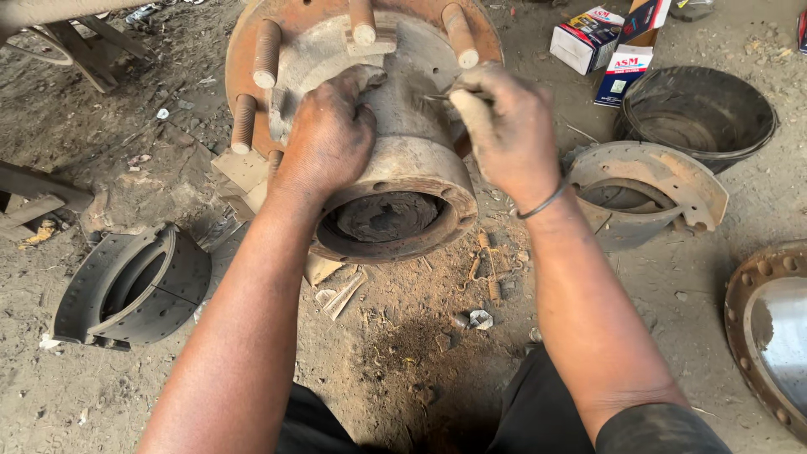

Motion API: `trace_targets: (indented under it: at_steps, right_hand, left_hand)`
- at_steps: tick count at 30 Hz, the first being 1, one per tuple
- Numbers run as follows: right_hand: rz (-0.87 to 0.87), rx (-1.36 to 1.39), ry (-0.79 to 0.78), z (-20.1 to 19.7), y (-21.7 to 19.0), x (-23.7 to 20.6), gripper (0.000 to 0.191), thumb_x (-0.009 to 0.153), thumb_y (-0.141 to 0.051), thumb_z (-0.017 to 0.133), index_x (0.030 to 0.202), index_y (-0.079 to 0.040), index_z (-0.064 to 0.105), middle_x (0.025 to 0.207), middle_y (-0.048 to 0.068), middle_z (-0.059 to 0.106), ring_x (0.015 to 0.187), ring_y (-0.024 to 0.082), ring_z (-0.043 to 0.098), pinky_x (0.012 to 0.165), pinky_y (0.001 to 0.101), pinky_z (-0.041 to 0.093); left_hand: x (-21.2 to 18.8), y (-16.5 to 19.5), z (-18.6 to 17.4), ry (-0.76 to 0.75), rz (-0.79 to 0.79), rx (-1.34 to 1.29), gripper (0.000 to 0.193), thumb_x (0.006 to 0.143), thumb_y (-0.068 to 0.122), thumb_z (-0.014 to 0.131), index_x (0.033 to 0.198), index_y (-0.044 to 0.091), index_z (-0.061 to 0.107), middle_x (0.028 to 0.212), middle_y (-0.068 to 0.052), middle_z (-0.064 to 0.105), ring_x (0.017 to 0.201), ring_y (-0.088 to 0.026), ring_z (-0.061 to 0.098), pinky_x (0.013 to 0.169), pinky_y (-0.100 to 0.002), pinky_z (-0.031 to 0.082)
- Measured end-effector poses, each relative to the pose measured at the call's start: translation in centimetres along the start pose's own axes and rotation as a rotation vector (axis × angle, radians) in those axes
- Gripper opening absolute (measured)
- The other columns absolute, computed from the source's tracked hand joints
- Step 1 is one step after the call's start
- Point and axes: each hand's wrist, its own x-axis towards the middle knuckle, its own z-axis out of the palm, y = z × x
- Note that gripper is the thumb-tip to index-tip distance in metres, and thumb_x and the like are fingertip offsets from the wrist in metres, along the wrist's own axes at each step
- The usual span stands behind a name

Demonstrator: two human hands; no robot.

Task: The person scrapes a large, dirty metal wheel hub assembly with a small metal tool, removing grime and rust from the inner rim and outer face. The person holds the part with one hand and scrapes with the other, working around the circumference.

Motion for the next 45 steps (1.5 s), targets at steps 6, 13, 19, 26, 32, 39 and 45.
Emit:
trace_targets:
  at_steps: [6, 13, 19, 26, 32, 39, 45]
  right_hand:
    - [0.181, 0.479, 0.029, 0.9, 0.3, -0.6, 0.006, 0.106, -0.005, 0.068, 0.108, -0.001, 0.065, 0.099, 0.006, 0.072, 0.095, 0.014, 0.075, 0.086, 0.0278, 0.061]
    - [0.355, 0.347, 0.022, -0.9, 2.1, 0.0, 0.002, 0.101, -0.001, 0.068, 0.099, -0.002, 0.067, 0.086, 0.002, 0.074, 0.075, 0.011, 0.075, 0.064, 0.0255, 0.062]
    - [0.334, 0.113, -0.151, -3.0, -1.8, 0.0, 0.008, 0.1, -0.01, 0.071, 0.094, -0.006, 0.07, 0.073, 0.004, 0.069, 0.061, 0.013, 0.064, 0.052, 0.0286, 0.047]
    - [0.094, -0.036, -0.068, -1.0, -4.0, 0.3, 0.009, 0.099, -0.013, 0.07, 0.094, -0.005, 0.069, 0.079, 0.008, 0.074, 0.068, 0.015, 0.072, 0.061, 0.0324, 0.054]
    - [0.23, -0.037, -0.075, -1.9, -4.7, 0.3, 0.009, 0.096, -0.011, 0.069, 0.092, -0.004, 0.069, 0.076, 0.007, 0.073, 0.066, 0.015, 0.071, 0.061, 0.0329, 0.054]
    - [0.216, -0.06, -0.056, -1.6, -4.1, 0.2, 0.008, 0.098, -0.012, 0.068, 0.096, -0.004, 0.069, 0.079, 0.006, 0.074, 0.066, 0.013, 0.07, 0.06, 0.0325, 0.053]
    - [0.246, -0.052, -0.101, -2.0, -2.5, 0.0, 0.011, 0.1, -0.013, 0.067, 0.092, -0.006, 0.07, 0.076, 0.003, 0.071, 0.063, 0.013, 0.067, 0.058, 0.0304, 0.053]
  left_hand:
    - [-0.2, -0.1, -0.2, 0.022, 0.025, -0.037, 0.043, 0.086, 0.003, 0.054, 0.126, 0.0, 0.066, 0.104, -0.028, 0.073, 0.107, -0.042, 0.069, 0.099, -0.05, 0.052]
    - [-0.3, 0.1, -0.3, -0.007, -0.05, -0.04, 0.039, 0.089, 0.007, 0.057, 0.126, 0.0, 0.065, 0.108, -0.026, 0.073, 0.109, -0.04, 0.07, 0.099, -0.049, 0.052]
    - [-0.5, 0.1, -0.7, 0.016, 0.019, -0.049, 0.043, 0.088, 0.006, 0.059, 0.131, 0.001, 0.063, 0.11, -0.027, 0.072, 0.111, -0.041, 0.068, 0.099, -0.049, 0.051]
    - [-0.4, -0.1, -0.8, -0.002, 0.001, -0.039, 0.04, 0.089, 0.005, 0.057, 0.127, 0.004, 0.066, 0.108, -0.025, 0.073, 0.109, -0.04, 0.069, 0.099, -0.048, 0.051]
    - [-0.4, -0.5, -0.7, 0.005, 0.038, -0.04, 0.041, 0.088, 0.004, 0.055, 0.128, 0.002, 0.065, 0.108, -0.025, 0.073, 0.11, -0.041, 0.07, 0.102, -0.048, 0.051]
    - [-0.4, -0.3, -0.5, -0.012, -0.027, -0.036, 0.042, 0.09, 0.004, 0.054, 0.13, 0.006, 0.065, 0.112, -0.023, 0.073, 0.11, -0.038, 0.07, 0.102, -0.047, 0.05]
    - [-0.5, -0.1, -0.5, 0.01, 0.001, -0.029, 0.04, 0.091, 0.004, 0.056, 0.13, 0.003, 0.064, 0.11, -0.023, 0.074, 0.111, -0.037, 0.07, 0.102, -0.047, 0.05]
